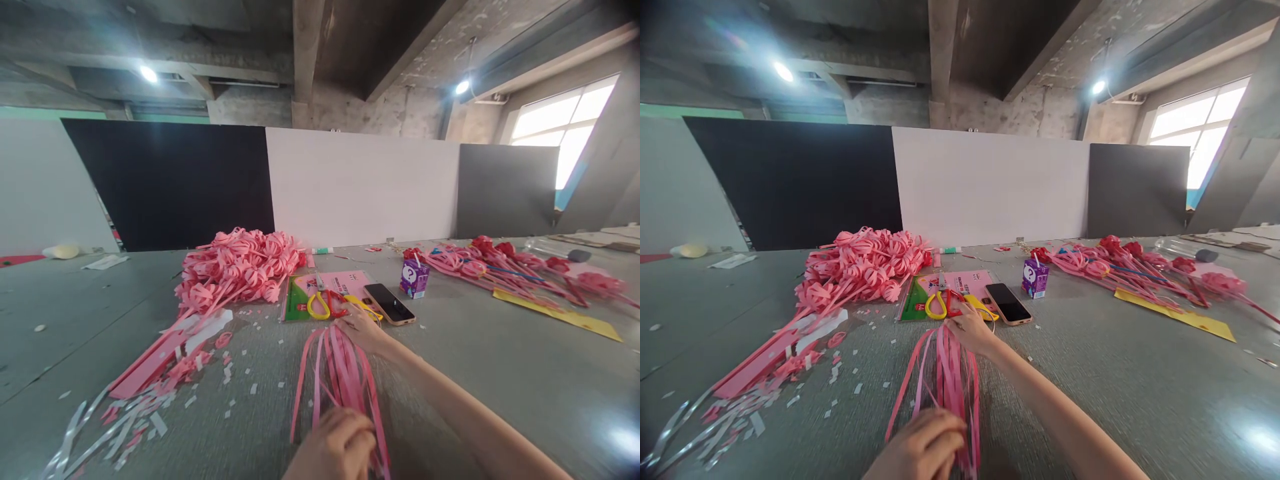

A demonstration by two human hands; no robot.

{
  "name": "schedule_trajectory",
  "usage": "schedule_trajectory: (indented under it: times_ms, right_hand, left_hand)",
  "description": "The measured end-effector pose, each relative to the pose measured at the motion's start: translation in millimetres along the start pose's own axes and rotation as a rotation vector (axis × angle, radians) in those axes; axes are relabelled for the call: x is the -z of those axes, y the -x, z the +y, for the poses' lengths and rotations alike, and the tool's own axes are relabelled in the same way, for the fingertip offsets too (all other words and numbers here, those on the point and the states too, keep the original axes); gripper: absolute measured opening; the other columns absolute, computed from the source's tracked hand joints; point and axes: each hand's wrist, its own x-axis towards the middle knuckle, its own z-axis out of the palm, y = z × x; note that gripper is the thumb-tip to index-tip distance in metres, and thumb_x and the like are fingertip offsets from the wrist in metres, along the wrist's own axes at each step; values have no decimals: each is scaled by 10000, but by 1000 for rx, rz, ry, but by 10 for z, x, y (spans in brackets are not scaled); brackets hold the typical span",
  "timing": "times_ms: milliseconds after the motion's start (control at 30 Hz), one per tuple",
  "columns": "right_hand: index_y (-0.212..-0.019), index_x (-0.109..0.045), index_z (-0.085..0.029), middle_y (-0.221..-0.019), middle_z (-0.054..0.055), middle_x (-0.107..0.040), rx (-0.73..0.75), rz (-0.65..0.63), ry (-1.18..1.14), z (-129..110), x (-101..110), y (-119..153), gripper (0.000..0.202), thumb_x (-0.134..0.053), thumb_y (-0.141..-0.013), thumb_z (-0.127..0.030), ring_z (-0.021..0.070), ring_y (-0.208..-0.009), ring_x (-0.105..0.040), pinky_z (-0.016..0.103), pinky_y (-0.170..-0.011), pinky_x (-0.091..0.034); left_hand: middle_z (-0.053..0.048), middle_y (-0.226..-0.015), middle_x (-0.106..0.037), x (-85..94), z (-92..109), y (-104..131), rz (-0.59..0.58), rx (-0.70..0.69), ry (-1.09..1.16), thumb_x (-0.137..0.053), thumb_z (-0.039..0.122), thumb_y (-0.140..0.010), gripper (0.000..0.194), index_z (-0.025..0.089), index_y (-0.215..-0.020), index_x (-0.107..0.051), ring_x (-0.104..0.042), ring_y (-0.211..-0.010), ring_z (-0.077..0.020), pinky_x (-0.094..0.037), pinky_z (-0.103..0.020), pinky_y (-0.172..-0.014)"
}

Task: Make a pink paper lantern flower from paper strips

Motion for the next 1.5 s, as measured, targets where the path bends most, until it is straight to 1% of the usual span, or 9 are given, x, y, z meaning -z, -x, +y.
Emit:
schedule_trajectory:
  times_ms: [100, 233, 367, 767, 933, 1033, 1133, 1367, 1500]
  right_hand:
    - [-741, -690, -200, -1034, 79, -584, -10, 20, -14, -20, -16, 9, 142, -549, -759, -187, 195, -952, -543, 355, -813, -438]
    - [-781, -694, -207, -1056, 93, -571, -26, 44, -44, -37, -5, 13, 104, -618, -710, -218, 201, -943, -562, 349, -803, -457]
    - [-734, -690, -222, -1017, 75, -588, -18, 61, -71, -69, 22, 18, 68, -652, -680, -240, 213, -912, -578, 363, -764, -483]
    - [-703, -644, -192, -945, 60, -576, -63, 109, -150, -85, 17, 33, 154, -686, -595, -92, 213, -850, -588, 366, -758, -482]
    - [-716, -644, -163, -873, 52, -588, -102, 95, -206, -30, -51, 12, 211, -746, -534, -196, 189, -820, -579, 323, -751, -467]
    - [-740, -665, -167, -889, 61, -589, -138, 87, -243, -5, -79, -5, 142, -633, -683, -293, 175, -829, -574, 299, -736, -457]
    - [-716, -677, -172, -890, 65, -595, -185, 84, -271, 19, -98, -16, 272, -444, -816, -271, 156, -804, -578, 281, -712, -450]
    - [-683, -661, -170, -845, 47, -595, -244, 125, -296, 29, -120, -6, 57, -613, -658, -189, 177, -813, -559, 295, -764, -408]
    - [-666, -638, -174, -797, 30, -600, -244, 170, -322, 21, -116, -13, 28, -613, -655, -179, 166, -795, -554, 278, -757, -401]
  left_hand:
    - [-83, -867, -633, 100, -22, -49, 109, 2, -217, -415, 31, -664, 283, 162, -827, -604, -581, -847, -208, -505, -346, -750]
    - [-85, -905, -625, 72, -53, 11, 214, 30, -287, -437, 35, -623, 264, 171, -787, -592, -554, -936, -230, -504, -366, -780]
    - [-91, -929, -619, -4, -82, 48, 249, 6, -309, -451, 27, -578, 276, 176, -767, -585, -543, -968, -252, -504, -383, -786]
    - [-92, -901, -611, -60, -96, 61, 282, -74, -346, -428, 9, -543, 296, 165, -764, -547, -562, -915, -241, -517, -347, -748]
    - [-83, -856, -601, -208, -178, 74, 379, -132, -358, -391, 20, -575, 254, 171, -727, -526, -561, -863, -214, -516, -325, -711]
    - [-84, -854, -592, -321, -253, 90, 451, -151, -354, -375, 40, -593, 219, 169, -701, -516, -545, -876, -220, -506, -343, -720]
    - [-83, -847, -587, -327, -256, 85, 466, -188, -386, -368, 33, -615, 212, 161, -692, -519, -542, -873, -213, -507, -326, -709]
    - [-50, -777, -604, -146, -85, 34, 422, -293, -456, -355, -15, -679, 237, 152, -681, -523, -576, -815, -174, -512, -255, -684]
    - [-37, -763, -619, -141, -36, 29, 374, -253, -364, -312, 9, -768, 266, 158, -769, -533, -598, -746, -133, -515, -214, -670]
